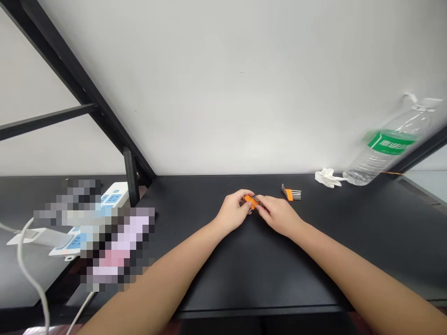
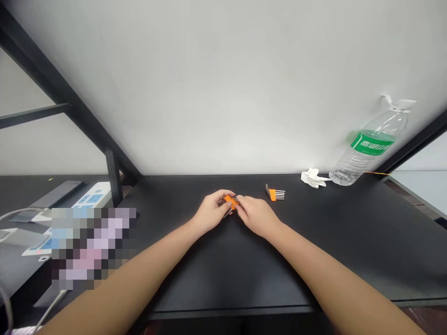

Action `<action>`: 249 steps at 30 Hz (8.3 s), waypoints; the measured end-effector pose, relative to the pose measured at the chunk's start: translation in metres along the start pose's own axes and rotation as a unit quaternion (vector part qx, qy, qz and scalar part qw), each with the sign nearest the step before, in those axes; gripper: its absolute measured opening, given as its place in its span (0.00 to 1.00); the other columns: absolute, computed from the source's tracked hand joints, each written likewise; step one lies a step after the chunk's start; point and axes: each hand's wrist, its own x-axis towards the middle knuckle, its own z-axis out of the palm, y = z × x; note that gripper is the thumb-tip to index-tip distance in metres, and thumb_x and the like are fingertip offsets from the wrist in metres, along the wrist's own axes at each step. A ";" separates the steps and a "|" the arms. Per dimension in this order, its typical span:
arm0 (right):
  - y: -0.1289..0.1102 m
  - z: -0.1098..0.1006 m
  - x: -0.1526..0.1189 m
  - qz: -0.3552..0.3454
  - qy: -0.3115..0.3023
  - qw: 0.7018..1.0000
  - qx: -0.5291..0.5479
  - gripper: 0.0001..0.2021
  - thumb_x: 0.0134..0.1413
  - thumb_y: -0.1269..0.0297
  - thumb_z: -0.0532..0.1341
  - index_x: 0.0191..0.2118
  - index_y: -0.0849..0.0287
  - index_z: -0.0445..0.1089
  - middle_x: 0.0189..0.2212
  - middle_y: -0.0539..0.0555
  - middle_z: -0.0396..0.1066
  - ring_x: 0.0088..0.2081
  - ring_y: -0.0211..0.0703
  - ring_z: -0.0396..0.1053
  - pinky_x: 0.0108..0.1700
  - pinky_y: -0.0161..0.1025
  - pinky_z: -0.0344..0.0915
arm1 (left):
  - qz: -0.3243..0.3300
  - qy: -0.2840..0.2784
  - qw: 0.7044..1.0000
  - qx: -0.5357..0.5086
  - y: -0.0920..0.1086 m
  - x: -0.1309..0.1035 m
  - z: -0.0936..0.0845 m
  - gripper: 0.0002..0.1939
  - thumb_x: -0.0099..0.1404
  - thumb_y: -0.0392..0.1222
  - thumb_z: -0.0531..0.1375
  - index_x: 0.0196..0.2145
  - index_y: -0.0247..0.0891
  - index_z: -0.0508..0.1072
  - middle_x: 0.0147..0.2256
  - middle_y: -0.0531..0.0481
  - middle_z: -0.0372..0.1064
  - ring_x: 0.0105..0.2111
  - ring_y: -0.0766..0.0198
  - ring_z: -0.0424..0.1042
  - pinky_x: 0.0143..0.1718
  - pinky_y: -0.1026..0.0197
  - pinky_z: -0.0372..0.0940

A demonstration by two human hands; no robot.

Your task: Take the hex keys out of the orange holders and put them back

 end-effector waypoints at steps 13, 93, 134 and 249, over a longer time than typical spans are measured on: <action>0.006 -0.006 0.002 -0.028 0.043 0.998 0.049 0.12 0.72 0.65 0.52 0.49 0.58 0.73 0.37 0.56 0.77 0.36 0.47 0.75 0.40 0.43 0.69 | -0.062 -0.006 0.989 -0.133 0.005 0.002 -0.001 0.13 0.61 0.43 0.66 0.41 0.36 0.72 0.32 0.49 0.75 0.24 0.67 0.74 0.28 0.61 0.73; 0.007 -0.016 0.002 0.122 -0.035 0.991 0.048 0.04 0.56 0.71 0.59 0.37 0.56 0.68 0.34 0.50 0.70 0.33 0.40 0.67 0.35 0.38 0.61 | -0.004 0.067 0.996 -0.065 0.012 0.004 -0.009 0.16 0.61 0.41 0.65 0.46 0.36 0.69 0.39 0.47 0.74 0.27 0.68 0.74 0.25 0.64 0.74; 0.008 -0.005 0.006 0.148 0.040 0.927 0.342 0.04 0.58 0.65 0.61 0.40 0.55 0.67 0.34 0.49 0.70 0.33 0.40 0.69 0.36 0.39 0.67 | 0.000 -0.013 0.998 -0.068 0.014 -0.002 -0.002 0.14 0.59 0.37 0.64 0.44 0.37 0.69 0.37 0.49 0.71 0.29 0.67 0.73 0.26 0.63 0.75; 0.037 -0.021 0.009 0.187 -0.031 0.982 -0.003 0.10 0.53 0.76 0.57 0.36 0.58 0.75 0.30 0.52 0.74 0.35 0.44 0.70 0.41 0.39 0.63 | 0.014 0.046 0.999 0.008 0.016 -0.004 -0.005 0.12 0.62 0.37 0.61 0.44 0.38 0.70 0.39 0.49 0.73 0.28 0.66 0.77 0.32 0.61 0.75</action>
